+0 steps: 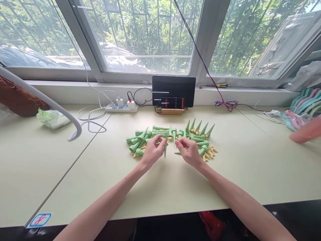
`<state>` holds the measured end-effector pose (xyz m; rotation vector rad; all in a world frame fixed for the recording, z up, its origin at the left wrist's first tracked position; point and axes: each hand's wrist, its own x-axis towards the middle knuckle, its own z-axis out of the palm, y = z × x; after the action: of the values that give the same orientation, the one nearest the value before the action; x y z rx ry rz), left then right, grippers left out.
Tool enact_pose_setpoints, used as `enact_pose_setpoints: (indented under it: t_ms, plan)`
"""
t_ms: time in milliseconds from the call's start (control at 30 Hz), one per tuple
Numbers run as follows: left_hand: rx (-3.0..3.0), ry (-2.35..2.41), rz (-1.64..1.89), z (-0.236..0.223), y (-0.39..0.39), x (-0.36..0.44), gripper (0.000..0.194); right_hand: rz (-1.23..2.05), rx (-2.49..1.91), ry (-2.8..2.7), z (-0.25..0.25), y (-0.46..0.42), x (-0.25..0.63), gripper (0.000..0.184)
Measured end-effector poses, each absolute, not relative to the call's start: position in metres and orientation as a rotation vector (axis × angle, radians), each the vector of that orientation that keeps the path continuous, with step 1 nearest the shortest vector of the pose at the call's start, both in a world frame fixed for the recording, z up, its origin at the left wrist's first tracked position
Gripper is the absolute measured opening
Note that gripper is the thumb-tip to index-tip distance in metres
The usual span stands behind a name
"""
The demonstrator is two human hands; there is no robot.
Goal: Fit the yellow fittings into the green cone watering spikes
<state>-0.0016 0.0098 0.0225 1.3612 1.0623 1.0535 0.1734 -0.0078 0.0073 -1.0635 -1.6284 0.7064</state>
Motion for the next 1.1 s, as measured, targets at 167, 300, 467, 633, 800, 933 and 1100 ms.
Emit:
enact_pose_setpoints:
  t_ms: [167, 300, 467, 633, 800, 933, 1100]
  plan:
    - [1.675, 1.273, 1.051, 0.018, 0.010, -0.006, 0.044, 0.584, -1.205, -1.504, 0.008, -0.003, 0.177, 0.037]
    - [1.813, 1.230, 1.012, 0.010, 0.008, -0.007, 0.033, 0.565, -1.232, -1.508, 0.007, 0.000, 0.178, 0.033]
    - [1.903, 1.208, 0.936, 0.004, 0.008, -0.007, 0.025, 0.558, -1.256, -1.582, 0.006, 0.001, 0.177, 0.029]
    - [2.005, 1.263, 0.879, 0.004, 0.008, -0.007, 0.024, 0.573, -1.265, -1.606, 0.003, 0.001, 0.178, 0.026]
    - [1.977, 1.244, 0.915, 0.000, 0.008, -0.007, 0.031, 0.567, -1.258, -1.622, 0.001, 0.001, 0.179, 0.025]
    - [2.032, 1.253, 0.877, 0.002, 0.008, -0.007, 0.037, 0.562, -1.250, -1.635, 0.001, 0.002, 0.179, 0.026]
    - [2.103, 1.252, 0.951, 0.013, 0.012, -0.011, 0.025, 0.529, -1.268, -1.607, 0.005, 0.002, 0.181, 0.020]
